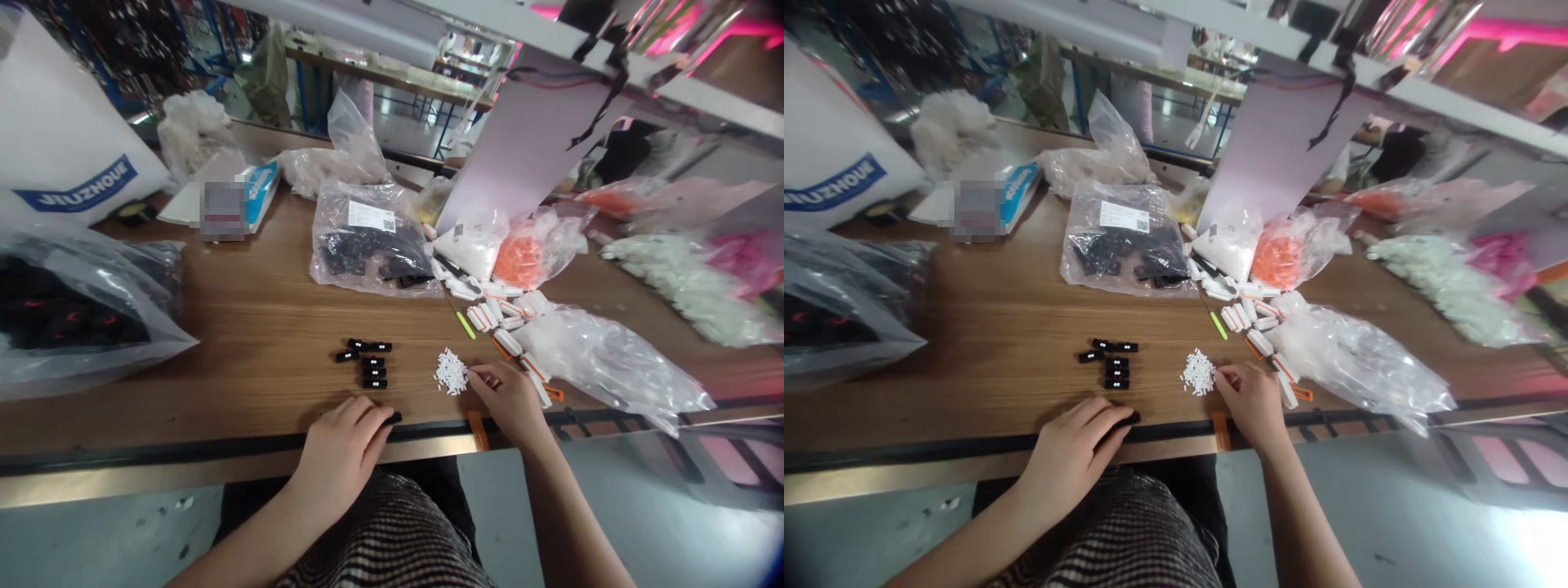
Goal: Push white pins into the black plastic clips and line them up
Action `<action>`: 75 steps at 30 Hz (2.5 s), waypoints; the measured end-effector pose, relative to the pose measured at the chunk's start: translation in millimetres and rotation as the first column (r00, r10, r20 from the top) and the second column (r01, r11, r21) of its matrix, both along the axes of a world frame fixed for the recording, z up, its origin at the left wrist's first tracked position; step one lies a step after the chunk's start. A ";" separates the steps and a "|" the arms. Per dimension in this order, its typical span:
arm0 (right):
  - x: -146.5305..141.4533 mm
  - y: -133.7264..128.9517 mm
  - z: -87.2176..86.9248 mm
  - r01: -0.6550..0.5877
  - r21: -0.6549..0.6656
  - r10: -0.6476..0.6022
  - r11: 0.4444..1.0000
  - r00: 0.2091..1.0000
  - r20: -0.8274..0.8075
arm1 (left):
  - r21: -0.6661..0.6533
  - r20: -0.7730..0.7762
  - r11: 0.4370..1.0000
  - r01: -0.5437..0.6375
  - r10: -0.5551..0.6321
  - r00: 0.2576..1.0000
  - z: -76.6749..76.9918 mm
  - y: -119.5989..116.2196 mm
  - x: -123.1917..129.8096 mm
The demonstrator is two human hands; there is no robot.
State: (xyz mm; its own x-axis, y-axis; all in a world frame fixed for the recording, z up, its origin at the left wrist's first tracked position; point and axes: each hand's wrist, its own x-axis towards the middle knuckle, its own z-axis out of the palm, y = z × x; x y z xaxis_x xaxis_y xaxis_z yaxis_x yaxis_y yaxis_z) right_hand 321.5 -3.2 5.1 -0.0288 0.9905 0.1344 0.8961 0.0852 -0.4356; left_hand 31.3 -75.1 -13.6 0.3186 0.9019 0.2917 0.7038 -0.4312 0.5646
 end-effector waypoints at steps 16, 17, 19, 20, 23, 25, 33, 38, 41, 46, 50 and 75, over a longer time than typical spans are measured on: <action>18.0 -11.5 -10.9 0.050 0.150 -0.060 0.987 0.996 0.067 | 0.054 0.032 0.998 -0.016 0.014 0.999 -4.9 0.0 -0.9; 19.6 -12.7 -11.9 0.040 0.144 -0.049 0.989 0.997 0.055 | 0.050 0.032 0.999 -0.014 0.013 0.999 -4.7 -0.3 -1.1; 23.0 -14.6 -13.5 0.031 0.131 -0.034 0.991 0.999 0.022 | 0.046 0.030 0.999 -0.013 0.012 0.999 -4.5 -0.9 -1.5; 24.6 -15.3 -13.9 0.026 0.122 -0.027 0.992 1.000 0.004 | 0.046 0.030 0.999 -0.014 0.012 0.999 -4.5 -1.0 -1.8; 28.7 -16.3 -14.0 0.009 0.102 -0.005 0.995 0.999 -0.033 | 0.045 0.035 0.999 -0.013 0.011 0.999 -4.6 -1.1 -2.1; 29.4 -16.6 -13.6 0.000 0.099 0.003 0.995 0.999 -0.033 | 0.039 0.038 0.999 -0.013 0.011 0.999 -4.5 -0.9 -2.2; 23.9 -24.5 -11.0 -0.077 0.124 0.077 0.989 0.997 0.009 | 0.032 0.034 0.999 -0.013 0.012 0.999 -4.1 -1.3 -2.4; 31.4 -24.5 -11.8 -0.019 0.040 0.023 0.999 0.994 -0.109 | 0.032 0.038 0.999 -0.012 0.011 0.999 -2.4 -1.1 -2.3; 34.1 -22.0 -13.0 0.002 0.006 -0.002 1.000 0.994 -0.111 | 0.035 0.034 0.999 -0.012 0.010 0.999 -1.8 -0.7 -1.9; 32.0 -18.5 -11.0 -0.034 0.006 0.035 0.999 0.995 -0.092 | 0.028 0.049 0.999 -0.023 0.022 0.999 -1.1 -0.9 -0.7; 32.5 -16.0 -7.2 -0.044 0.002 0.044 0.999 0.999 -0.017 | -0.005 0.081 0.999 -0.052 0.053 0.995 0.2 -1.2 -0.4; -103.1 -47.6 10.2 -0.461 0.060 0.460 0.886 0.851 -0.253 | -0.094 0.184 0.995 -0.029 0.046 0.982 2.5 -2.3 -2.6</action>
